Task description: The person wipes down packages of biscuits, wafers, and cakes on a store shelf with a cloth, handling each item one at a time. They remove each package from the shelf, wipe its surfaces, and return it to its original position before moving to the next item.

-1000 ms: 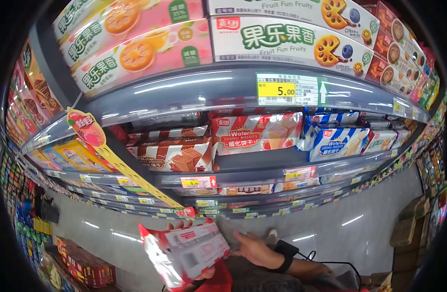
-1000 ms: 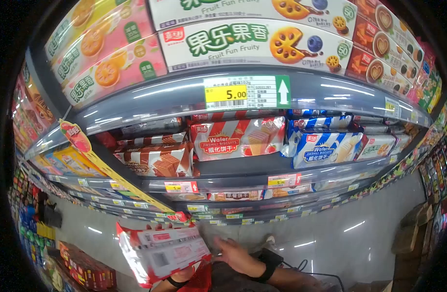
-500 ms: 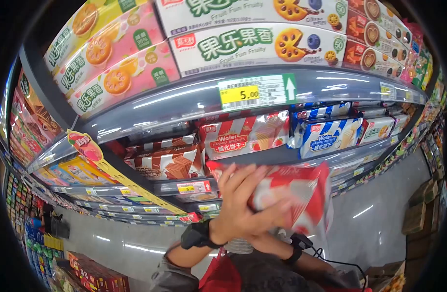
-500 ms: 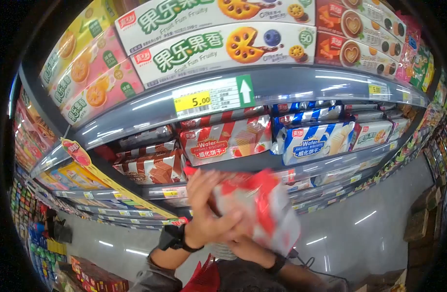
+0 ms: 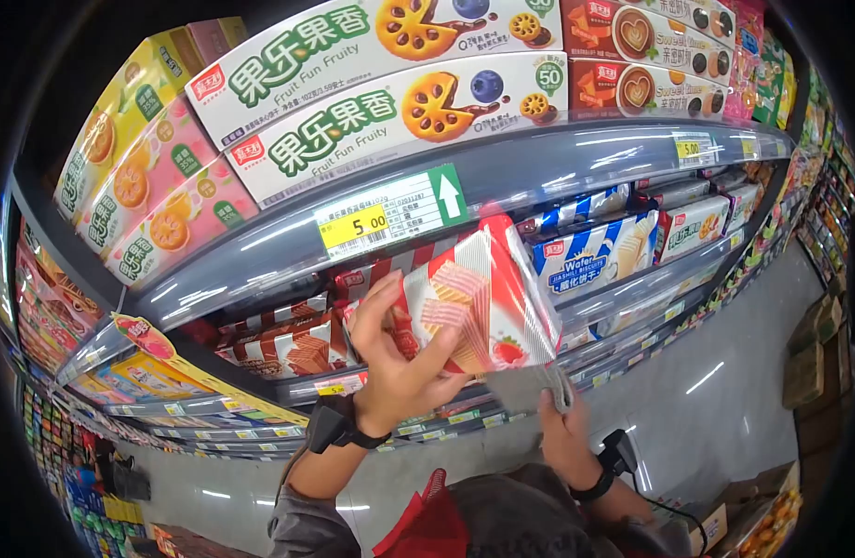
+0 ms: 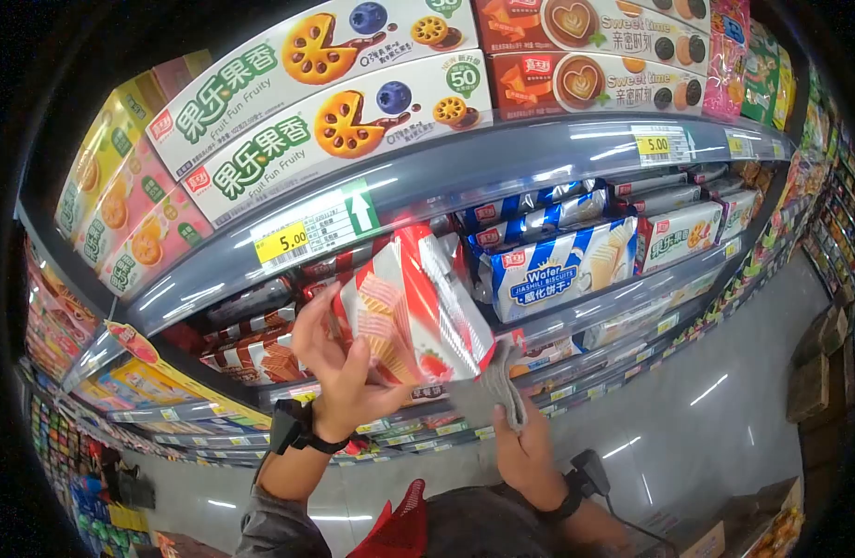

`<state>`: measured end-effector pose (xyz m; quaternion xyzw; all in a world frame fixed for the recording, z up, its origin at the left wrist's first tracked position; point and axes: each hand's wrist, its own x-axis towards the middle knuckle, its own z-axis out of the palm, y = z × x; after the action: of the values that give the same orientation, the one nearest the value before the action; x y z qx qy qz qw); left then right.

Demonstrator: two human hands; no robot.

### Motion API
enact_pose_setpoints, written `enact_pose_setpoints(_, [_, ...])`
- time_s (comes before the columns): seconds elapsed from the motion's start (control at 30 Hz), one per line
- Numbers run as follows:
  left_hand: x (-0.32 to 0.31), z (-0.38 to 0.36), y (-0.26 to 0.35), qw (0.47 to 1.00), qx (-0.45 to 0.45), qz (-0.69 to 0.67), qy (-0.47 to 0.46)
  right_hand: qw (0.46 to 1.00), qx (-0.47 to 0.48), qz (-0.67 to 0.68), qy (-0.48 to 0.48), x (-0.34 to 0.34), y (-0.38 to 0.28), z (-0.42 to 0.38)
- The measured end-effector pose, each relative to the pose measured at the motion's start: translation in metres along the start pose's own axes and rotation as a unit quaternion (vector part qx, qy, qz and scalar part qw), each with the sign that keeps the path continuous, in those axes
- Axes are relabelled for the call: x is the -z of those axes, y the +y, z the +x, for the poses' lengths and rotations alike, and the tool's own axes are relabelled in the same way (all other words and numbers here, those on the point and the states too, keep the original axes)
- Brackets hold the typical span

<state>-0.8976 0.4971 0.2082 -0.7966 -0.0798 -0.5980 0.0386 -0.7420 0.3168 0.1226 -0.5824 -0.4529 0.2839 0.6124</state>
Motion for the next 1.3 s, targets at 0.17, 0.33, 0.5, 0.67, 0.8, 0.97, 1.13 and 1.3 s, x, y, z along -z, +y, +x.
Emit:
enact_pose_setpoints(0.17, [0.027,-0.02,0.019,0.998,0.008,0.014,-0.056,0.898,0.28,-0.339,0.032,-0.01,-0.03,0.067])
enact_pose_setpoints(0.33, [0.075,-0.118,0.032,0.991,0.114,-0.07,-0.006,0.83,0.306,-0.464,0.046,-0.048,-0.032,0.092])
enact_pose_setpoints(0.5, [0.085,-0.17,0.062,0.98,0.157,-0.025,0.123,0.851,0.333,-0.403,-0.055,-0.083,-0.038,0.096])
enact_pose_setpoints(0.67, [0.11,-0.257,0.088,0.957,0.281,-0.056,0.043,0.855,0.398,-0.303,-0.137,-0.129,-0.025,0.091])
enact_pose_setpoints(0.8, [0.105,-0.194,0.101,0.966,0.246,-0.081,0.017,0.884,0.372,-0.232,-0.164,-0.118,-0.012,0.097])
enact_pose_setpoints(0.97, [0.078,-0.08,0.102,0.996,0.091,-0.014,-0.003,0.977,0.202,0.0,-0.065,-0.043,0.027,0.047])
enact_pose_setpoints(1.13, [0.043,-0.017,0.077,0.99,0.044,0.03,-0.128,0.979,-0.046,0.198,0.036,-0.001,0.159,-0.014])
enact_pose_setpoints(1.3, [-0.005,0.014,0.04,0.968,-0.068,0.168,-0.174,0.978,-0.163,0.105,0.08,0.015,0.143,-0.045])
